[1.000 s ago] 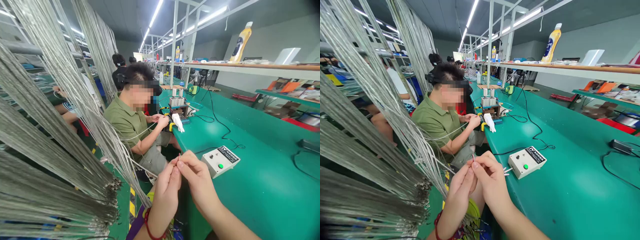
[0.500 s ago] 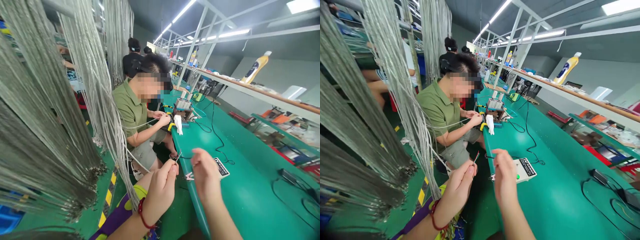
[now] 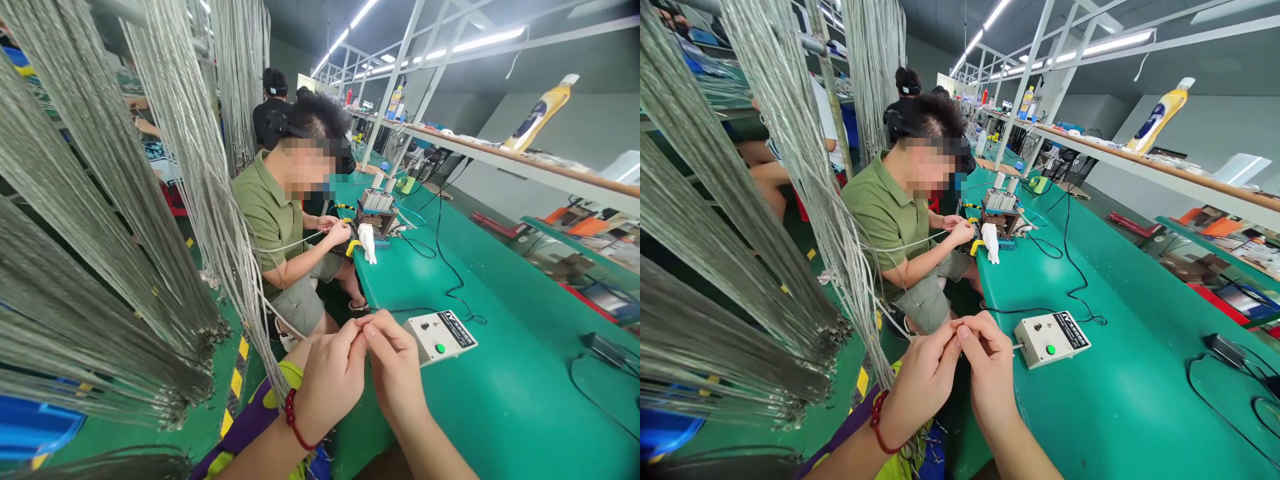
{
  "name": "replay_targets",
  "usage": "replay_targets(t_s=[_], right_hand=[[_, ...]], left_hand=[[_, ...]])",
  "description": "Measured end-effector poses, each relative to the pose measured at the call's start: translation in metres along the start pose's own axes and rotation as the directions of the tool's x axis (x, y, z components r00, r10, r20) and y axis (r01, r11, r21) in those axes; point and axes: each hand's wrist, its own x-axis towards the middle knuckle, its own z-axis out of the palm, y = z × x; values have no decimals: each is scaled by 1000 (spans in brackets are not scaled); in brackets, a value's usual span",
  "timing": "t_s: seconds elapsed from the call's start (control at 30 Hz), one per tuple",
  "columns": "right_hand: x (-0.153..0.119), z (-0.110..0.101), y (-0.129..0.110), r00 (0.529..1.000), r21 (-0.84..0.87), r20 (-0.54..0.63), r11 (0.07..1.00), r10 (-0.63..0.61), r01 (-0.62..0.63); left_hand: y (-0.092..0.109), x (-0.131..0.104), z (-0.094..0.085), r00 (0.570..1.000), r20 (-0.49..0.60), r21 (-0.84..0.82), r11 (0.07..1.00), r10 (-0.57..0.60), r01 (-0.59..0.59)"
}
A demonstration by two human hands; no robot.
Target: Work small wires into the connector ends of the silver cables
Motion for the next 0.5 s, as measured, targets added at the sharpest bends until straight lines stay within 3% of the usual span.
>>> replay_targets(t_s=[0.17,0.27,0.33,0.37,0.43,0.47,0.5], right_hand=[[0,-4,3,1000,-39,8,999,-26,26],[10,-24,-9,991,-51,-120,997,-60,54],[22,-46,-26,936,-36,-318,988,-151,147],[29,-57,-35,877,-1,-436,974,-203,225],[39,-73,-49,710,-58,-589,897,-386,439],[41,-75,-51,687,-83,-585,875,-431,477],[41,-73,-50,741,-77,-525,891,-418,448]], left_hand=[[8,2,2,999,38,6,1000,5,-5],[15,-7,5,998,62,42,999,29,-32],[17,-15,7,992,125,33,999,11,-15],[18,-18,7,989,149,11,1000,-4,2],[18,-19,6,992,122,-38,999,-28,33],[19,-18,5,997,75,-59,998,-32,37],[20,-16,3,999,20,-76,997,-31,33]])
